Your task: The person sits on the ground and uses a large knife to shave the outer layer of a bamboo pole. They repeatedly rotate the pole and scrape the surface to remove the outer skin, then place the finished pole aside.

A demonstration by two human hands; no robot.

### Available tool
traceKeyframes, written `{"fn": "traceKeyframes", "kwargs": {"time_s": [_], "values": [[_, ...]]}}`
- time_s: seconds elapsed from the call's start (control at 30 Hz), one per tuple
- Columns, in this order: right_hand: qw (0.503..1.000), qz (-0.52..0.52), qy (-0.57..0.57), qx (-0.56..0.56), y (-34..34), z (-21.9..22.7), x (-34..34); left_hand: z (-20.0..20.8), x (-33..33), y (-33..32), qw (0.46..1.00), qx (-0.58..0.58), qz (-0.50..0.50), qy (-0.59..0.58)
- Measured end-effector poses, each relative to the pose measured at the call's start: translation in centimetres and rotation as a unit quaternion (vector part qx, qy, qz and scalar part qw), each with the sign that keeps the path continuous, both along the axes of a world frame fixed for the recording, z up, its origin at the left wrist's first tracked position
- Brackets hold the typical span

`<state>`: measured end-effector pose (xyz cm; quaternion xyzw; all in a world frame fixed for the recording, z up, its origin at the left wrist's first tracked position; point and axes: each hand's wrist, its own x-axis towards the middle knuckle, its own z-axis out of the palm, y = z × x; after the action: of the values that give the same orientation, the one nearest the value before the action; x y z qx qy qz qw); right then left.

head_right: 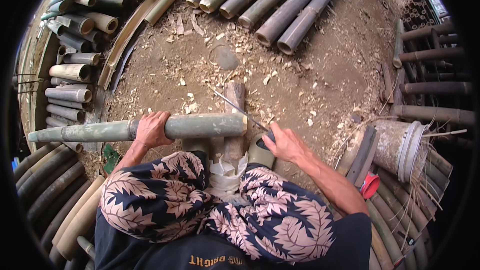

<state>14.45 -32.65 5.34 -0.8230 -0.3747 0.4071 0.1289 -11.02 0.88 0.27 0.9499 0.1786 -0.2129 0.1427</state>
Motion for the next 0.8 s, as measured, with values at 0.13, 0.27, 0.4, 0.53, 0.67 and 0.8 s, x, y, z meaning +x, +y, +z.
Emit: {"fn": "traceKeyframes", "kwargs": {"time_s": [0.13,0.27,0.4,0.53,0.67,0.8], "values": [[0.948,-0.046,0.010,0.316,3.7,4.8,-2.0,-0.4,-0.7,-0.4,0.998,0.028,-0.002,-0.057],[0.968,-0.010,-0.106,0.226,-2.5,-2.7,-1.6,-1.7,-0.9,-1.3,0.984,0.066,-0.020,-0.165],[0.999,-0.012,0.007,0.031,0.2,-0.1,-0.2,-2.0,-1.4,-1.5,0.974,0.106,-0.003,-0.201],[0.954,-0.061,0.022,0.293,3.7,6.2,-2.6,-1.8,-1.7,-1.9,0.973,0.094,-0.002,-0.211],[0.975,0.008,-0.100,0.199,-1.2,-2.6,-1.5,-1.8,-1.4,-2.2,0.974,0.090,-0.005,-0.206],[0.999,0.005,-0.010,0.030,0.5,-0.9,-0.3,-1.3,-1.4,-1.9,0.974,0.108,0.001,-0.200]]}}
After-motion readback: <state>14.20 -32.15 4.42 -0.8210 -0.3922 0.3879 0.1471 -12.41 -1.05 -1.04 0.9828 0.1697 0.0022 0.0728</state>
